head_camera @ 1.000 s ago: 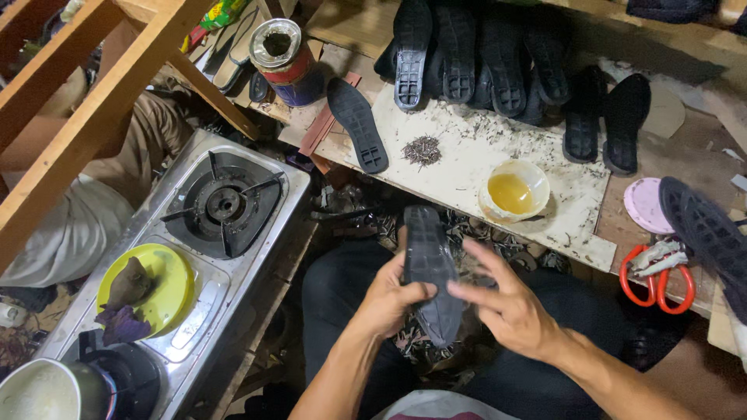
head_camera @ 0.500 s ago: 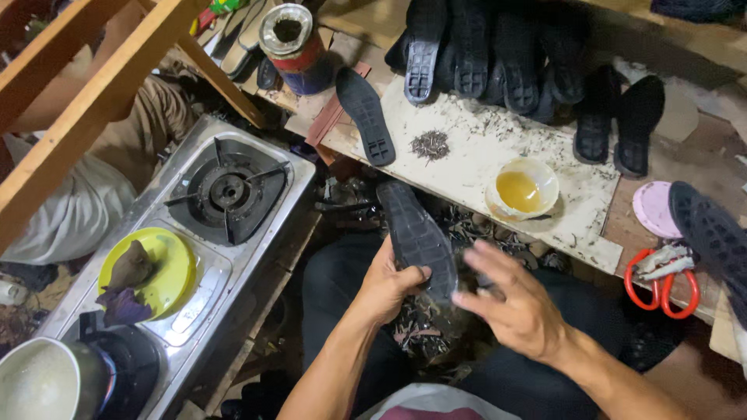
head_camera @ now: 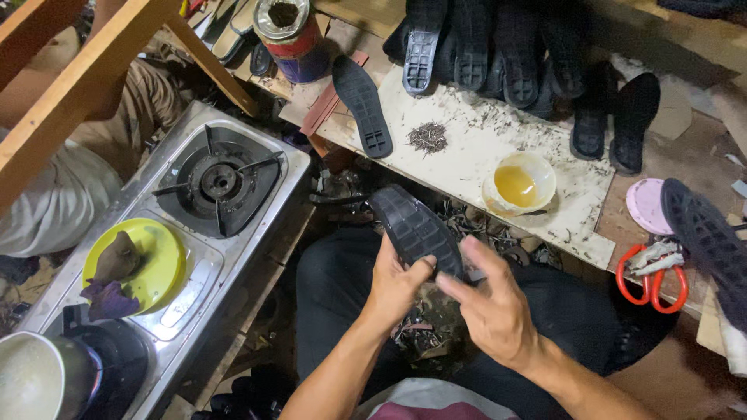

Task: The person sits on the floor at a workbench and handles black rubber shoe soles one at a time. They dip a finger or applicator into a cup of yellowish liquid, spread it over the sole surface, rub the sole, and place finished soles on the shelf with other soles.

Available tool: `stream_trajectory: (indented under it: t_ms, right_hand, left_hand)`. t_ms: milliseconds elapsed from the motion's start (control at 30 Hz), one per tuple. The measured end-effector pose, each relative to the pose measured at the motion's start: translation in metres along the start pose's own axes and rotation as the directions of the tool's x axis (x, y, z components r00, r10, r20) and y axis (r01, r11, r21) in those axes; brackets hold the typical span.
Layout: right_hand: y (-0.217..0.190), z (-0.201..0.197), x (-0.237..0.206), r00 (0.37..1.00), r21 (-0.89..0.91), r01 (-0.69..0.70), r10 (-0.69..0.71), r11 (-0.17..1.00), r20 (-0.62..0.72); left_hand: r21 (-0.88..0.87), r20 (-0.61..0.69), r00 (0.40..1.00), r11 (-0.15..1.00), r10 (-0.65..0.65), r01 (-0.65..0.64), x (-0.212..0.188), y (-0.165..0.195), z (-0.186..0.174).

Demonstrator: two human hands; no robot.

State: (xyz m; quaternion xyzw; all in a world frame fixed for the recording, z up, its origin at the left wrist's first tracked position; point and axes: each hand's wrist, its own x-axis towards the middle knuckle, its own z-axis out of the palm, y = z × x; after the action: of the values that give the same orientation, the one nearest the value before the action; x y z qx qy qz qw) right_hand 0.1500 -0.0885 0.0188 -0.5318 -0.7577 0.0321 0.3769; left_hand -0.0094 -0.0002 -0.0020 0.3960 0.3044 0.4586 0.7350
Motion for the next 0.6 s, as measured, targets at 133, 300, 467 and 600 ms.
stream_trajectory:
  t_ms: [133,300,467,600]
  right_hand:
    - [0.009,0.007,0.019,0.835,0.498,-0.536,0.516,0.682,0.192]
    - [0.017,-0.024,0.036,0.637,0.702,-0.690,0.608,0.177,0.473]
    - [0.015,-0.032,0.046,0.728,0.402,-0.670,0.446,0.624,0.521]
    - [0.026,-0.022,0.058,0.824,0.191,-0.459,0.335,0.868,0.457]
  left_hand:
    - [0.187,0.164,0.984,0.981,-0.073,0.042,-0.023,-0.002,-0.006]
    - [-0.128,0.470,0.878,0.978,-0.086,0.164,-0.045,-0.022,-0.078]
    - [-0.639,0.646,0.746,0.420,-0.164,0.645,-0.035,-0.045,-0.084]
    - [-0.528,0.498,0.818,0.648,-0.287,0.549,-0.041,-0.039,-0.054]
